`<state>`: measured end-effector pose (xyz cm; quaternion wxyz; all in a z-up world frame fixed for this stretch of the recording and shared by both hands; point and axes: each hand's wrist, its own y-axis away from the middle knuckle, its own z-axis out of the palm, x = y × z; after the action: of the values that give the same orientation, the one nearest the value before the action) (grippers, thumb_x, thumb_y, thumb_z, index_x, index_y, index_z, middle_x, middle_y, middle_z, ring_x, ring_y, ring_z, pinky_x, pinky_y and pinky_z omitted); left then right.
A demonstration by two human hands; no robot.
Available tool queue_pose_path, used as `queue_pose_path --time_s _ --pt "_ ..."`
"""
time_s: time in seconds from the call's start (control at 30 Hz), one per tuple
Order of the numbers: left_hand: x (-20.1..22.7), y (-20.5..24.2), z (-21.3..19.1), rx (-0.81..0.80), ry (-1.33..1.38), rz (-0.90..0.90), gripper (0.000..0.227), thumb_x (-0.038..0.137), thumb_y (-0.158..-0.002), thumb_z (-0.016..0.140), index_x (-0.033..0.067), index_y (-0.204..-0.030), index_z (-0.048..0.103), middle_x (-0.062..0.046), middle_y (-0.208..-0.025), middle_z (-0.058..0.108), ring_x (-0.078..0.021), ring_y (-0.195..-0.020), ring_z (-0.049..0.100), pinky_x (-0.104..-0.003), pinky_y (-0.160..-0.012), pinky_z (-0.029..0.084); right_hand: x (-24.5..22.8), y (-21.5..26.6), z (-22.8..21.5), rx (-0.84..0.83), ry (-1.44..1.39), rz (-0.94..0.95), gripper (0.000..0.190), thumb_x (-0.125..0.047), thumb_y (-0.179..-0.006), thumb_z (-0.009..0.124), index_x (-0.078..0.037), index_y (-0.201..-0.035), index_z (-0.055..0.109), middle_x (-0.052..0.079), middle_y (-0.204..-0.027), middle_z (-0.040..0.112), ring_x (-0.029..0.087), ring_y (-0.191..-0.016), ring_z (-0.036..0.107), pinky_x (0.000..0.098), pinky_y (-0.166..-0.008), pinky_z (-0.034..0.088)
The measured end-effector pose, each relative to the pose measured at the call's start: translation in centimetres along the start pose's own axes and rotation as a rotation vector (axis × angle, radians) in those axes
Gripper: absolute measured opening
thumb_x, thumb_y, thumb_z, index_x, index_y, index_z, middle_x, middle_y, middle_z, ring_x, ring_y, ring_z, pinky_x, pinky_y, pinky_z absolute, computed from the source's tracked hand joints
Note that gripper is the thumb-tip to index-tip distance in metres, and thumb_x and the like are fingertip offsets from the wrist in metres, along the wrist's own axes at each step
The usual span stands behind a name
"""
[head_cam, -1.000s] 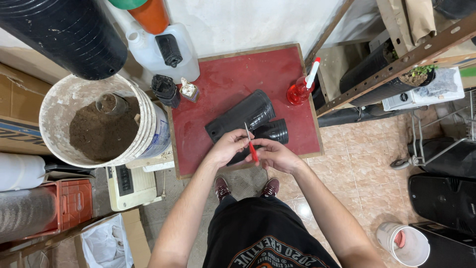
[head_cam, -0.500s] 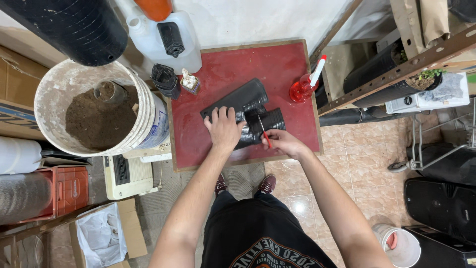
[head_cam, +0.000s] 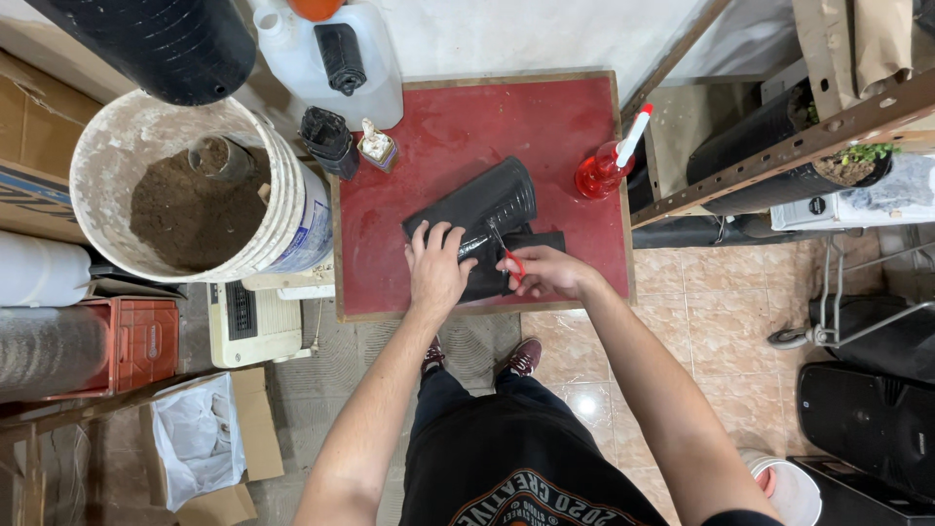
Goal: The person uses red-handled scissors to cut a black plastic nursery pot placed on a red workbench. They make a long vertical cut along the side of the pot, then rotate it to continue cutting around the circumference. The pot is eventually cut into two separate pieces.
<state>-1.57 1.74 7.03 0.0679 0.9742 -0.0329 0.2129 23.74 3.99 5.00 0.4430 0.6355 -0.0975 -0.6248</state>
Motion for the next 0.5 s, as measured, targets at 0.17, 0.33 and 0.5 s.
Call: queue_pose_path --time_s 0.17,0.33,0.5 --pt "-0.3 2.2 2.5 0.029 0.000 0.061 0.057 0.032 -0.096 0.089 0.0178 -0.148 0.070 -0.006 -0.152 0.058 -0.0417 -0.163 0.034 -0.077 -0.127 0.037 0.3 -1.1 -2.4 -0.115 0.047 0.011 0.050 -0.053 -0.101 0.083 -0.012 -0.129 0.075 0.010 -0.090 0.082 0.013 -0.076 0.078 0.0195 -0.056 0.057" --pt "-0.7 2.5 2.6 0.039 0.037 -0.032 0.062 0.035 -0.095 0.091 0.0156 -0.148 0.067 -0.006 -0.149 0.056 -0.0380 -0.161 0.036 -0.072 -0.129 0.036 1.0 -0.1 -3.8 -0.177 0.022 0.039 0.048 -0.051 -0.100 0.083 -0.011 -0.125 0.074 0.008 -0.088 0.082 0.009 -0.073 0.075 0.0179 -0.053 0.057" --pt "-2.6 1.1 3.5 0.006 0.020 -0.030 0.074 0.038 -0.089 0.095 0.0181 -0.153 0.063 -0.003 -0.148 0.053 -0.0332 -0.159 0.038 -0.066 -0.131 0.039 2.2 0.3 -3.5 -0.176 0.033 0.069 0.056 -0.055 -0.096 0.087 -0.008 -0.126 0.079 0.013 -0.084 0.080 0.012 -0.071 0.067 0.0190 -0.050 0.051"
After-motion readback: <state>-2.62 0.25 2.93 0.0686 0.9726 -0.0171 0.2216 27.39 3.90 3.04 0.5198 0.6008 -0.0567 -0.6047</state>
